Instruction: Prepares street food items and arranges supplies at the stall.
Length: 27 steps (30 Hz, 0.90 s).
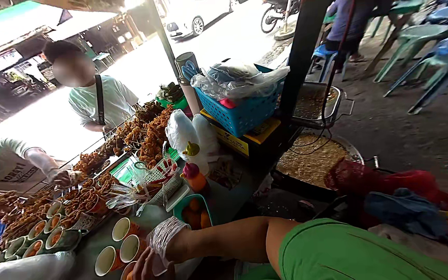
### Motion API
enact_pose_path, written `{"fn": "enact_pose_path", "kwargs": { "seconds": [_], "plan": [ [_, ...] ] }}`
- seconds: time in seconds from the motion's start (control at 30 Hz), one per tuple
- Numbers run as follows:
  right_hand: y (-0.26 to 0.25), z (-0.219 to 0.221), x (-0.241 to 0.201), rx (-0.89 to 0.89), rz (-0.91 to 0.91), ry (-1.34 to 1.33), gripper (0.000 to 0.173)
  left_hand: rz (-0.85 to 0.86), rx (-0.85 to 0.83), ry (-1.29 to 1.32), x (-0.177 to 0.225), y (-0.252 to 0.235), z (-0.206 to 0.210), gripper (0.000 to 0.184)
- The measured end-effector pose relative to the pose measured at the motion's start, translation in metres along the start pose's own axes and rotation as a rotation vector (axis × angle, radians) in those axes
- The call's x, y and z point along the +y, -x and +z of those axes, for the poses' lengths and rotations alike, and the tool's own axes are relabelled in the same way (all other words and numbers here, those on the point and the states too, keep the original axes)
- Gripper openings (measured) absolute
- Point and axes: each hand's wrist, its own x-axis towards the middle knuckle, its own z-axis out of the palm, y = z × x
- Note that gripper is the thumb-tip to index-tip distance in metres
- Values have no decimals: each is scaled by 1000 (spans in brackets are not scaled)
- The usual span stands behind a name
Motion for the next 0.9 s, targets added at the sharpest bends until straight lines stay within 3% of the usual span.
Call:
{"fn": "enact_pose_path", "kwargs": {
  "seconds": [0.1, 0.2, 0.27, 0.4, 0.47, 0.53, 0.6, 0.63, 0.7, 0.77, 0.83, 0.9],
  "plan": [
    [10, -2, 8, -58, 3, -98, 30, -56, -6, 163, 23, -11, 20, 29],
    [13, -4, 17, -103, 80, -71, 35, -198, 5, 384, 25, -15, 28, 18],
    [13, -2, 27, -88, 61, -18, 30, -195, -17, 451, 24, -20, 31, 13],
    [41, -21, 25, -156, -149, -24, 24, -12, -86, 38, 13, -31, 35, 7],
    [78, -57, 27, 134, -382, -44, 31, -20, -194, -124, 8, -34, 33, 10],
    [121, -126, 31, 626, -431, 86, 31, -50, -296, -196, -1, -34, 33, 17],
    [149, -207, 48, 1080, -194, 336, 35, -57, -351, -207, -5, -35, 36, 19],
    [158, -242, 62, 1144, 10, 419, 42, -62, -375, -205, -5, -36, 39, 18],
    [168, -292, 91, 1036, 393, 464, 61, -77, -411, -210, 0, -42, 45, 18],
    [170, -316, 116, 822, 623, 462, 75, -74, -420, -226, 0, -46, 53, 19],
    [175, -328, 130, 755, 628, 479, 70, -74, -436, -233, -1, -48, 59, 20],
    [181, -341, 130, 797, 583, 501, 59, -69, -464, -233, -3, -48, 61, 20]
  ]
}}
